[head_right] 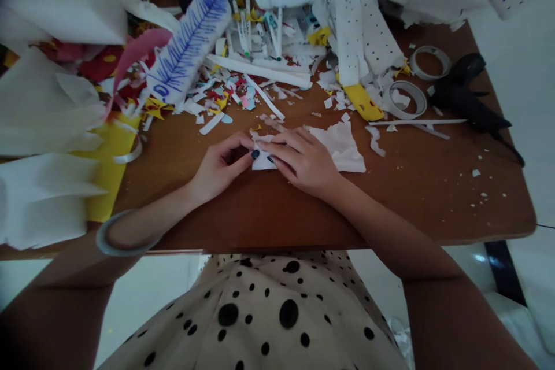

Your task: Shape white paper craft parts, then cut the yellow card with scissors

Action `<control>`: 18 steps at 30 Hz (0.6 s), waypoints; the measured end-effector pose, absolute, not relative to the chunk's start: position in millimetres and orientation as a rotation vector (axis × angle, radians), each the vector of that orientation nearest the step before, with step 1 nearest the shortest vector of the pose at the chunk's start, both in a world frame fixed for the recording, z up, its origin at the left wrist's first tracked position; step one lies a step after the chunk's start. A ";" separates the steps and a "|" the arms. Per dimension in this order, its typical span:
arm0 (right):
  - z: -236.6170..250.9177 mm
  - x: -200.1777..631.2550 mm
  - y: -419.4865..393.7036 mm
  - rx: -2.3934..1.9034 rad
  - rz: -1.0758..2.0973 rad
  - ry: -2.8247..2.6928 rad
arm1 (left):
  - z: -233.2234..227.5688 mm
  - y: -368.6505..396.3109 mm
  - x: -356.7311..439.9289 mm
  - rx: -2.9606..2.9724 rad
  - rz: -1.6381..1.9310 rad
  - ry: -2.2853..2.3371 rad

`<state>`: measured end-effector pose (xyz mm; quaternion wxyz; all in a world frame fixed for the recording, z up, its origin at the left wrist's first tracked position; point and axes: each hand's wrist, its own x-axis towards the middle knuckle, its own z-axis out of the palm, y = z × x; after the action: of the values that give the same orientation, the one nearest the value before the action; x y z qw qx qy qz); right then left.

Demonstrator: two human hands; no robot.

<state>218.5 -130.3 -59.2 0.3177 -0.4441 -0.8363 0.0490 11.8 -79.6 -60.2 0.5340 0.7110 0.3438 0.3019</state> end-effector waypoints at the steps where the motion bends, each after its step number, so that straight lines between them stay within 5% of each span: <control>1: -59.4 218.3 -130.1 -1.174 0.128 -2.181 | -60.1 -79.8 11.8 1.713 0.719 0.823; 18: -56.8 215.8 -131.8 -1.199 0.203 -2.105 | -58.1 -84.5 10.9 2.076 0.711 0.746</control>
<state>215.8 -131.8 -56.8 0.3480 -0.4624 -0.8118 0.0783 10.9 -84.5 -58.1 0.4003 0.8208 0.2950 0.2811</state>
